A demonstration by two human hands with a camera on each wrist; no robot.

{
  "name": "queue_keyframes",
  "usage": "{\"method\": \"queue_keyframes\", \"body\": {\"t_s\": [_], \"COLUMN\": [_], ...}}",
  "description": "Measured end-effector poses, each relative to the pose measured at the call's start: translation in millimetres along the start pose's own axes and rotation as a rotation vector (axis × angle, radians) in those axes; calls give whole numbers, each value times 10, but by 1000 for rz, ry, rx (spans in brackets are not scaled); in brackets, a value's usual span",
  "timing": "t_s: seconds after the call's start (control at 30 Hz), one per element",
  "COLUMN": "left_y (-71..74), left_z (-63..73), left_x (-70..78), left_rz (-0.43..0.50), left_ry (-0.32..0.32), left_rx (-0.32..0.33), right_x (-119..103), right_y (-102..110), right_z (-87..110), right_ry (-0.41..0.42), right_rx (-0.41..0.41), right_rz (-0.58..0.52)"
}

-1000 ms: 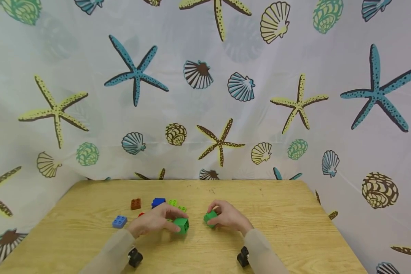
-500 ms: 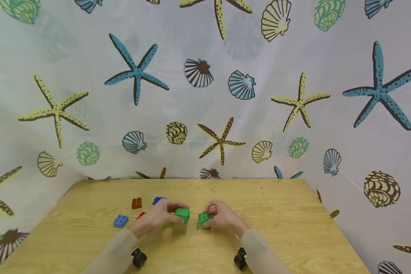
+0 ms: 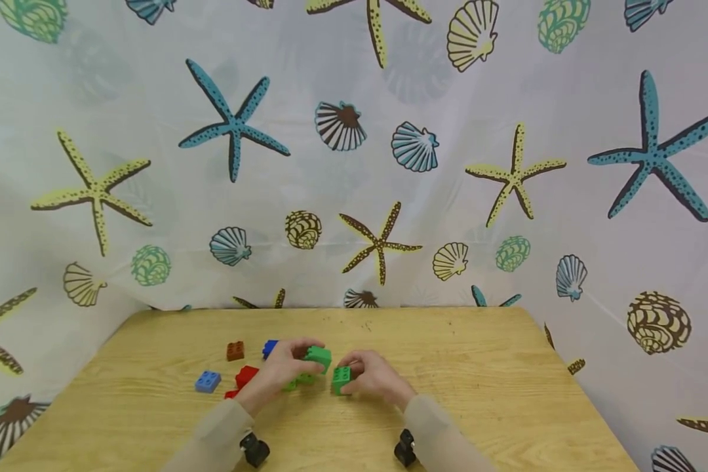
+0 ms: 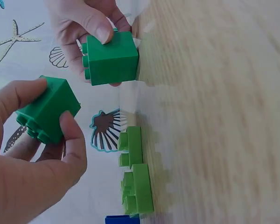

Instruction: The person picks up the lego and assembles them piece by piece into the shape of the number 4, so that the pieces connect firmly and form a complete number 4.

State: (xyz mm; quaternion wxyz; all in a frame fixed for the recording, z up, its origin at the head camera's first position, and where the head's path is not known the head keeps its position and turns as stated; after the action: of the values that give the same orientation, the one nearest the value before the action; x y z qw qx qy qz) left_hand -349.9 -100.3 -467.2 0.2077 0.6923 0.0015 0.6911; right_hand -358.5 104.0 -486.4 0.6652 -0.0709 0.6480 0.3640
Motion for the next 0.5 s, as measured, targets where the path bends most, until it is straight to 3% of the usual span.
{"method": "queue_keyframes", "body": {"t_s": [0.23, 0.5], "left_y": [-17, -59], "left_z": [16, 20], "left_x": [22, 7], "left_rz": [72, -23], "left_ry": [-25, -30], "left_rx": [-38, -35], "right_x": [-1, -19], "right_y": [-38, -89], "right_z": [-24, -37], "right_ry": [-4, 28], "right_rx": [-12, -40], "right_rz": [29, 42]}}
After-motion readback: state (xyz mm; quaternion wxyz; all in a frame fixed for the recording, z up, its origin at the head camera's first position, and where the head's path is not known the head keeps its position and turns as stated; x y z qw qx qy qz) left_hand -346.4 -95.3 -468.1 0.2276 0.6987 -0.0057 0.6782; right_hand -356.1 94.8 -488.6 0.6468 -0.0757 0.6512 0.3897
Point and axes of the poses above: each hand's wrist, its own z-axis away from the middle knuckle, its own y-axis out of the back of the hand, x = y × z, the point moved 2 cm from there along -z, towards the middle knuckle, and after that the axes turned 7 degrees about -x, right-handed, at the moved point
